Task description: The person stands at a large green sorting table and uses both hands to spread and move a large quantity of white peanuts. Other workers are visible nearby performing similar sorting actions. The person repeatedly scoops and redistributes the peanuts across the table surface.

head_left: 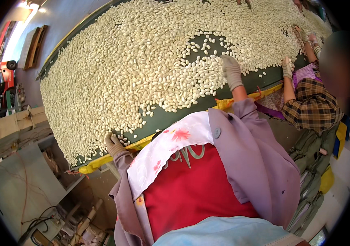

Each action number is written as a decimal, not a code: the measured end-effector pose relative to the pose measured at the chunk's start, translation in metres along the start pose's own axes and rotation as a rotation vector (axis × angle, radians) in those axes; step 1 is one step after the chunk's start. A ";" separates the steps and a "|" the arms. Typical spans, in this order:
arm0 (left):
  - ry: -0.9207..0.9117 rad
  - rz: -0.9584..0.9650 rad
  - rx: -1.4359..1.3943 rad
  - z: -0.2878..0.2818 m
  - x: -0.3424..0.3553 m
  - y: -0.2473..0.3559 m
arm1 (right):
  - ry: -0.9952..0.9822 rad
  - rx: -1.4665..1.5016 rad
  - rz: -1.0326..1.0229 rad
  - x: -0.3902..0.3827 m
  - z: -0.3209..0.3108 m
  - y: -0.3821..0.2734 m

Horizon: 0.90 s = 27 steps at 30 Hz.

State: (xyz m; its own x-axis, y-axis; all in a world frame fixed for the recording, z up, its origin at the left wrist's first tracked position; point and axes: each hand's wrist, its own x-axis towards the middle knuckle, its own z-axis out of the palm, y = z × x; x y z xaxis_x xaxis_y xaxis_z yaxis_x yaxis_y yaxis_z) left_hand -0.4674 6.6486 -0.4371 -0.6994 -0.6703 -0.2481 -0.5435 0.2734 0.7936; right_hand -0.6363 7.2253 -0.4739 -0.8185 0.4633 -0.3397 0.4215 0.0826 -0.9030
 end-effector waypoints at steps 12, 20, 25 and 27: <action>0.028 -0.034 0.128 0.026 -0.030 0.028 | -0.731 0.008 0.085 -0.086 0.102 -0.039; 0.117 0.320 0.365 0.041 -0.034 0.012 | -1.305 -0.215 0.146 -0.085 0.049 -0.041; 0.065 0.166 0.262 0.055 -0.046 0.031 | -1.634 -0.432 0.045 -0.079 0.053 0.001; -0.008 0.091 0.022 0.065 -0.045 0.030 | -1.673 -0.452 -0.166 -0.079 0.074 0.041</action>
State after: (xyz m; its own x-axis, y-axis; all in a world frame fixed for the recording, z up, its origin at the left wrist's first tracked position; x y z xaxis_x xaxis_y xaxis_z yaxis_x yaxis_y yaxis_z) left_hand -0.4826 6.7319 -0.4381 -0.7496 -0.6369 -0.1802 -0.4879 0.3477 0.8006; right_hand -0.5830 7.1271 -0.5039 -0.2235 -0.8868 -0.4046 0.1257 0.3854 -0.9141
